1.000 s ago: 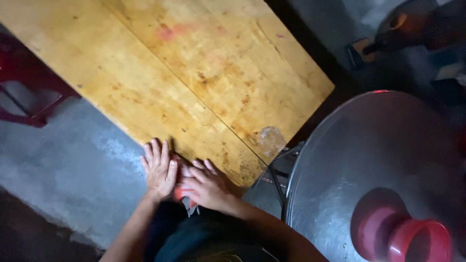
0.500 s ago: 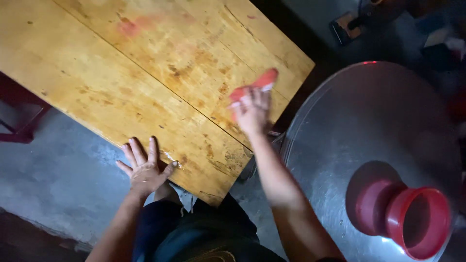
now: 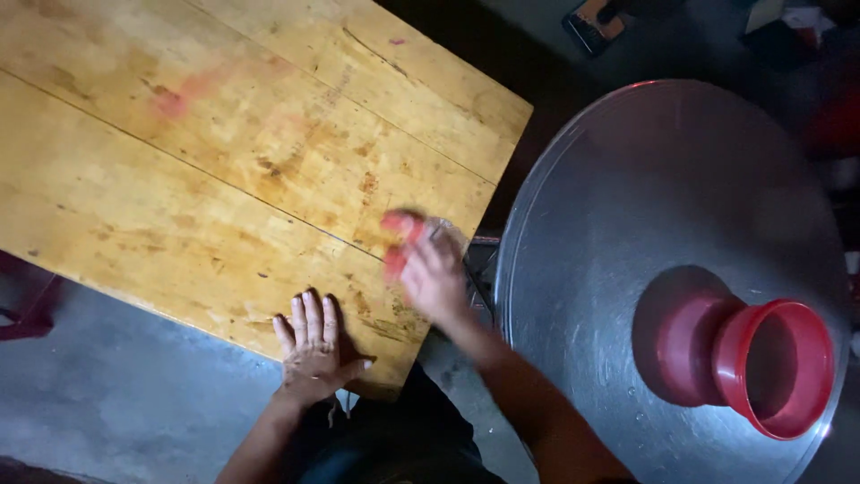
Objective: The recorder is seen wiping a long wooden table with a wet cloth, covering the entire surface.
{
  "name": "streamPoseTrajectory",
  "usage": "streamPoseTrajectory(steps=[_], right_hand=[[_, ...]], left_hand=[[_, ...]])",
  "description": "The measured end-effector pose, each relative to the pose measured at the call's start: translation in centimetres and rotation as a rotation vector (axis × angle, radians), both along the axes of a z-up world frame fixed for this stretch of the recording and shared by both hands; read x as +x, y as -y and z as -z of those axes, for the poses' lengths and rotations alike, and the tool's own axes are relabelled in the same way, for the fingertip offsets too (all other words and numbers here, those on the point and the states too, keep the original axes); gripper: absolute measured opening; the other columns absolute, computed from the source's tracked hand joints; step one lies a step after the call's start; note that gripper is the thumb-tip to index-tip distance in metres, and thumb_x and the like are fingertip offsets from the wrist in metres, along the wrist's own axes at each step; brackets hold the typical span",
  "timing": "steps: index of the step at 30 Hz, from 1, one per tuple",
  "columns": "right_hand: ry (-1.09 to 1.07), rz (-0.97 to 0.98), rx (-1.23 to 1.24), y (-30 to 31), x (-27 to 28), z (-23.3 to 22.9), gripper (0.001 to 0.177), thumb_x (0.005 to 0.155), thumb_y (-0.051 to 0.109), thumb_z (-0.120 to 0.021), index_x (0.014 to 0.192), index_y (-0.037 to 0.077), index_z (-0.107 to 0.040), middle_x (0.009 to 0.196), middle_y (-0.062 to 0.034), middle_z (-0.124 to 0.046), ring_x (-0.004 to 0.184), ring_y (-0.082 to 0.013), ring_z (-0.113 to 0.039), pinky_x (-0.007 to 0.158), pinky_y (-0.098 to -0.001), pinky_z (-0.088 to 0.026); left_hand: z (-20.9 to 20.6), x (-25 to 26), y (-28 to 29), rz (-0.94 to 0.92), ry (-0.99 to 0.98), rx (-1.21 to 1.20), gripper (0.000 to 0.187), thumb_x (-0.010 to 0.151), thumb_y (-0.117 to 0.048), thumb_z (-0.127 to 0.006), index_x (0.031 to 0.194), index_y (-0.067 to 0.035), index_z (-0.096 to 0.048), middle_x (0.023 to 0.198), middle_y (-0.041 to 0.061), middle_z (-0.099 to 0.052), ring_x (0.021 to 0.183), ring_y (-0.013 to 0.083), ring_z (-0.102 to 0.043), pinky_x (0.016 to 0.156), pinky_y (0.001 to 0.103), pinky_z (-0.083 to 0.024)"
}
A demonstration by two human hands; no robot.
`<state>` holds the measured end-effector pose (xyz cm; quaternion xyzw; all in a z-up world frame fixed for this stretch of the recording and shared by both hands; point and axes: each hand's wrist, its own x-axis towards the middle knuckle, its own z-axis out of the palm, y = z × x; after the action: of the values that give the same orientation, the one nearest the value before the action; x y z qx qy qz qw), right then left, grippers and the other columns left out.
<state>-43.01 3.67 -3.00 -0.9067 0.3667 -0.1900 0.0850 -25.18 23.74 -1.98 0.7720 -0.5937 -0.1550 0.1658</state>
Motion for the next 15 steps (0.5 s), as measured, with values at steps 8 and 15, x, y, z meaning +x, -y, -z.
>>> streamPoseTrajectory(steps=[8,15], right_hand=[[-0.007,0.407,-0.133,15.6,3.2,3.1,0.047,0.092,0.032,-0.067,0.133,0.009,-0.065,0.145,-0.0211,-0.054,0.137,-0.0483,-0.045,0.115,-0.0559,-0.038],[0.075,0.014,-0.077,-2.1,6.9,-1.8,0.045,0.088,0.035,-0.066,0.127,0.014,-0.069,0.137,-0.0153,-0.059,0.135,-0.0392,-0.044,0.114,-0.0619,-0.029]], left_hand=[[-3.1,0.2,2.1,0.069,0.091,0.587,0.139,0.066,-0.087,-0.066,0.159,-0.003,-0.004,0.167,0.027,0.000,0.155,0.0474,0.002,0.116,0.074,-0.001],[-4.1,0.6,2.7,0.107,0.056,0.764,0.147,0.069,-0.089,-0.067,0.159,-0.001,0.008,0.167,0.031,0.010,0.154,0.0507,0.013,0.115,0.075,0.006]])
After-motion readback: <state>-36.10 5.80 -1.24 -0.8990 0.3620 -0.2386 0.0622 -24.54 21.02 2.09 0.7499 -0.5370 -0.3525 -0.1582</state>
